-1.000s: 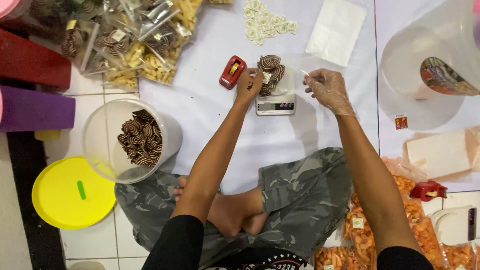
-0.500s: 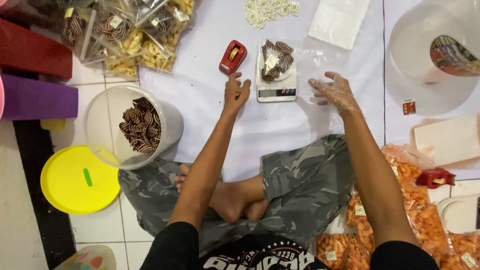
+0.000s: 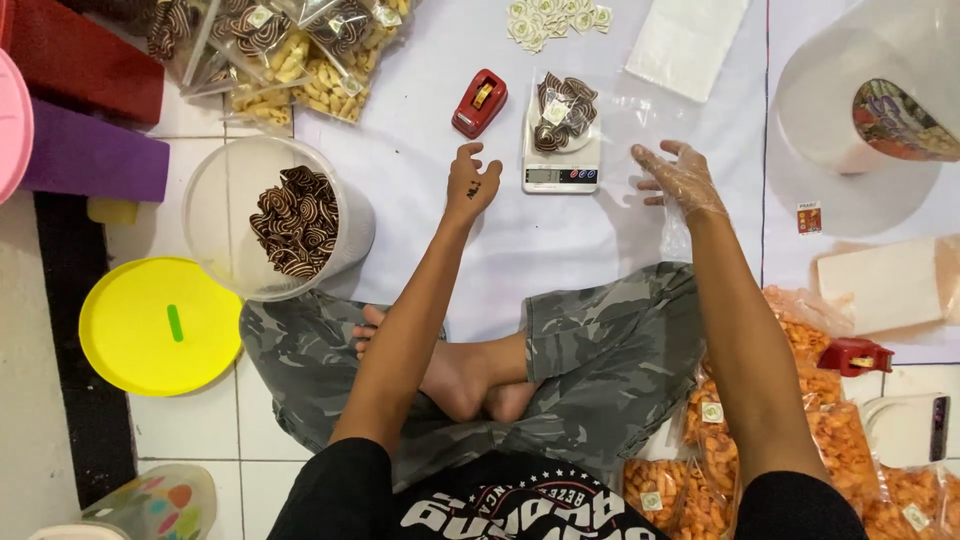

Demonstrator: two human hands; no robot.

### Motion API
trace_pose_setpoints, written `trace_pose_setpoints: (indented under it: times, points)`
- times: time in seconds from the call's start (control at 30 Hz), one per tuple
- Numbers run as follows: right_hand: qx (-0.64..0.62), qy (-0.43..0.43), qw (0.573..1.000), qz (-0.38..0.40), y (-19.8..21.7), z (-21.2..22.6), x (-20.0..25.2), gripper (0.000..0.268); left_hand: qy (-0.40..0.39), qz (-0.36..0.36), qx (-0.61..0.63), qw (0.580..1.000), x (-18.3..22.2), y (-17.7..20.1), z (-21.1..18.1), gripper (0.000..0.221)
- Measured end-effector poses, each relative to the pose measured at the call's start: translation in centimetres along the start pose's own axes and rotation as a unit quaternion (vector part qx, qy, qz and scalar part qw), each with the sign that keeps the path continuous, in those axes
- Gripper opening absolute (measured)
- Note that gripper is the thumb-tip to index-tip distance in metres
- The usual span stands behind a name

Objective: Packing swirl cookies into small plastic bags, weighing them on a digital scale, and sealing the bags.

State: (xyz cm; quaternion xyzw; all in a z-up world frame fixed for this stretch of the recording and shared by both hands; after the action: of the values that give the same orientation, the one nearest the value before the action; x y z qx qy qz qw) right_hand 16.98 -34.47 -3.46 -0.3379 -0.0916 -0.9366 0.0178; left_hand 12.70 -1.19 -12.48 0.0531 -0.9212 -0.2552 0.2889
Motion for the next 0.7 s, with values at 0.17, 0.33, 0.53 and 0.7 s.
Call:
trace_pose_setpoints:
  times: [0.17,0.33,0.53,0.7]
  points:
    - [0.004,-0.017,1.0,-0.007,-0.1,-1.1,-1.5,0.094,0.003,0.009,-0.009,1.0,0.6,0.3,0.2,0.058]
    - [-0.011,-0.01,0.999,-0.033,-0.6,-1.9,-2.4,0.089,0.011,0.013,-0.005,1.0,1.2,0.9,0.0,0.059]
    - [-0.055,0.071,0.992,-0.085,-0.7,-1.1,-6.5,0.051,0.017,0.025,0.024,0.999,1.0,-0.7,1.3,0.059]
    - [0.146,0.378,0.914,-0.01,-6.7,12.0,2.0,0.034,0.089,0.057,0.111,0.988,5.3,1.0,-2.7,0.055]
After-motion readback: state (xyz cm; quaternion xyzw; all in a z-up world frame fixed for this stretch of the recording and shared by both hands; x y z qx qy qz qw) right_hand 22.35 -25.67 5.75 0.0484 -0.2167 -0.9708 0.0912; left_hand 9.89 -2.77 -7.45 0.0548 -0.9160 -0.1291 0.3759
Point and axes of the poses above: each hand's wrist, its own x-axis away from the middle knuckle, its own y-axis out of the back of the hand, z = x × y, the point moved 6 cm from there along -x, towards the middle knuckle, and after that the axes turned 12 degrees about -x, right-handed, at the moved point
